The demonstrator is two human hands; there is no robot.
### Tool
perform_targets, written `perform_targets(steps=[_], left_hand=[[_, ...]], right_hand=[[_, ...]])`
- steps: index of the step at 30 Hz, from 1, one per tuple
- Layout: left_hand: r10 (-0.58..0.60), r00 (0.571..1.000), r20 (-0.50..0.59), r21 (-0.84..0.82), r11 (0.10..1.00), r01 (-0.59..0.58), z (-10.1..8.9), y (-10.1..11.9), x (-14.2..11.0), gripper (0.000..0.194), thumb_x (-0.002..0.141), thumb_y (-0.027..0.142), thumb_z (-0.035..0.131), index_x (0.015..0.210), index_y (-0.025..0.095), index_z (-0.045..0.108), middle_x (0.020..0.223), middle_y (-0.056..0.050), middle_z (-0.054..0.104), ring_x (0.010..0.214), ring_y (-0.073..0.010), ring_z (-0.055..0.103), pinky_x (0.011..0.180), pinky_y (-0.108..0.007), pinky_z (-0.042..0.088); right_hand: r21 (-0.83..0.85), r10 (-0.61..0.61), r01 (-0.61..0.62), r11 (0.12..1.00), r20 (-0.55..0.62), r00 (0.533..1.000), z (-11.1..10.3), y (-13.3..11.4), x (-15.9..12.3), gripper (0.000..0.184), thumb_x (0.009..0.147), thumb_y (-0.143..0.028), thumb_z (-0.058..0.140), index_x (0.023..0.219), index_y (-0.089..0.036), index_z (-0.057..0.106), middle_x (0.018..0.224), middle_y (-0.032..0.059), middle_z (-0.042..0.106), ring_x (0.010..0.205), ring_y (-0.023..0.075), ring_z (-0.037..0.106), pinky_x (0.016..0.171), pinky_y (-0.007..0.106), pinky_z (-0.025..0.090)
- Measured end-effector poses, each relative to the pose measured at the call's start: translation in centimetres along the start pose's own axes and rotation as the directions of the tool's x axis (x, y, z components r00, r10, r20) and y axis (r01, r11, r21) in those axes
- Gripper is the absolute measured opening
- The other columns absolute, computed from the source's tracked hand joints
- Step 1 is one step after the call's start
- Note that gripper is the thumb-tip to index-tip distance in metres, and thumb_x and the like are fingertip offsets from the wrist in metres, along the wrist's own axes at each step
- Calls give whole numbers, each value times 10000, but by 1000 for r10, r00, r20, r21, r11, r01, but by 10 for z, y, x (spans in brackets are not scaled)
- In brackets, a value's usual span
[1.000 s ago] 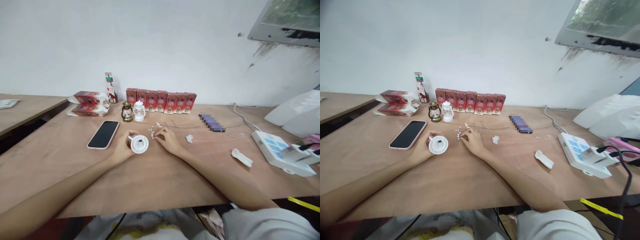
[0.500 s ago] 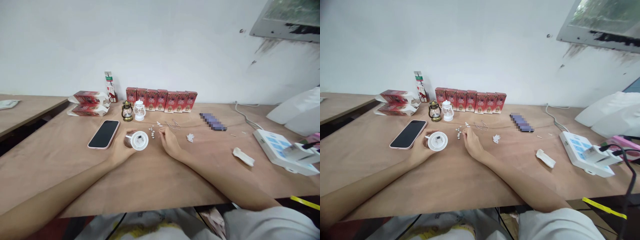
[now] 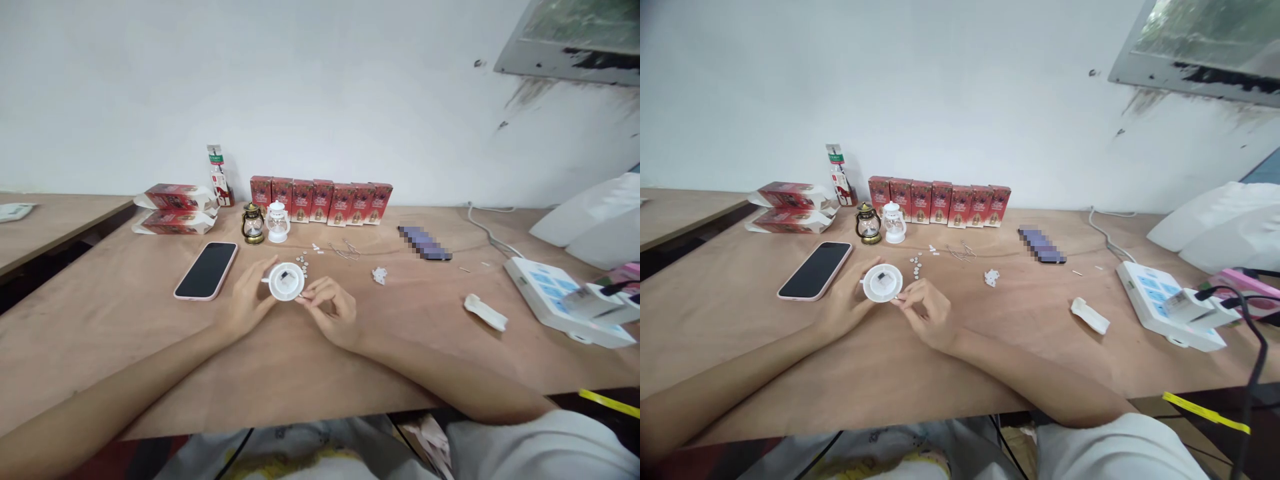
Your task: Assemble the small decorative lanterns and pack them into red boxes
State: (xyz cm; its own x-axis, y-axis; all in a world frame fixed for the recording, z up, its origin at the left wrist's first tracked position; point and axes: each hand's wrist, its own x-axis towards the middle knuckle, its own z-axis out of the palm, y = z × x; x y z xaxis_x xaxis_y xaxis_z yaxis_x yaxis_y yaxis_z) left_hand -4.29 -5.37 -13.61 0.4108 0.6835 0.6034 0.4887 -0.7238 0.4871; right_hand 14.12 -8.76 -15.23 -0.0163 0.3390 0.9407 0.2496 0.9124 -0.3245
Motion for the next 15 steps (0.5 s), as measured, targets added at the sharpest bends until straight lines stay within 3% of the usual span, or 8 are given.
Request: perform_targets(steps=[4,7,10,15], left_hand=[[41,999,-15,136,990,-39,6,0,-4,499,841,327,566,1312,190,472,1163,-129,531,1063,-252,577,873,-395,498],[27,1000,6,239,971,-27,10,4,-5,388,823,324,563,1189,194,570,1092,-114,524,959,-246,578,798,-385,493],[15,999,52,306,952,-30,11,13,-3,324,828,337,546,1113,191,588,1050,-110,558,981,-272,552,809,-404,450],[-22,991,131,356,934,-27,8,19,1,357,802,333,559,1120,173,546,1177,-138,588,1082,-318,534,853,-449,382]], right_hand=[[-65,-12,10,998,-22,1000,-1,0,2,177,815,-111,634,779,-243,522,683,-17,646,686,145,642,594,283,539],[-126,-71,74,989,25,997,-3,-1,5,170,833,-98,613,815,-248,533,696,-14,669,708,147,647,602,286,548],[-167,-172,186,968,91,981,-6,0,6,191,837,-73,598,866,-252,541,749,-4,705,735,146,648,615,288,559],[-296,-258,316,902,218,941,-9,5,6,198,832,-66,603,885,-252,556,761,-12,712,745,154,645,644,311,531]])
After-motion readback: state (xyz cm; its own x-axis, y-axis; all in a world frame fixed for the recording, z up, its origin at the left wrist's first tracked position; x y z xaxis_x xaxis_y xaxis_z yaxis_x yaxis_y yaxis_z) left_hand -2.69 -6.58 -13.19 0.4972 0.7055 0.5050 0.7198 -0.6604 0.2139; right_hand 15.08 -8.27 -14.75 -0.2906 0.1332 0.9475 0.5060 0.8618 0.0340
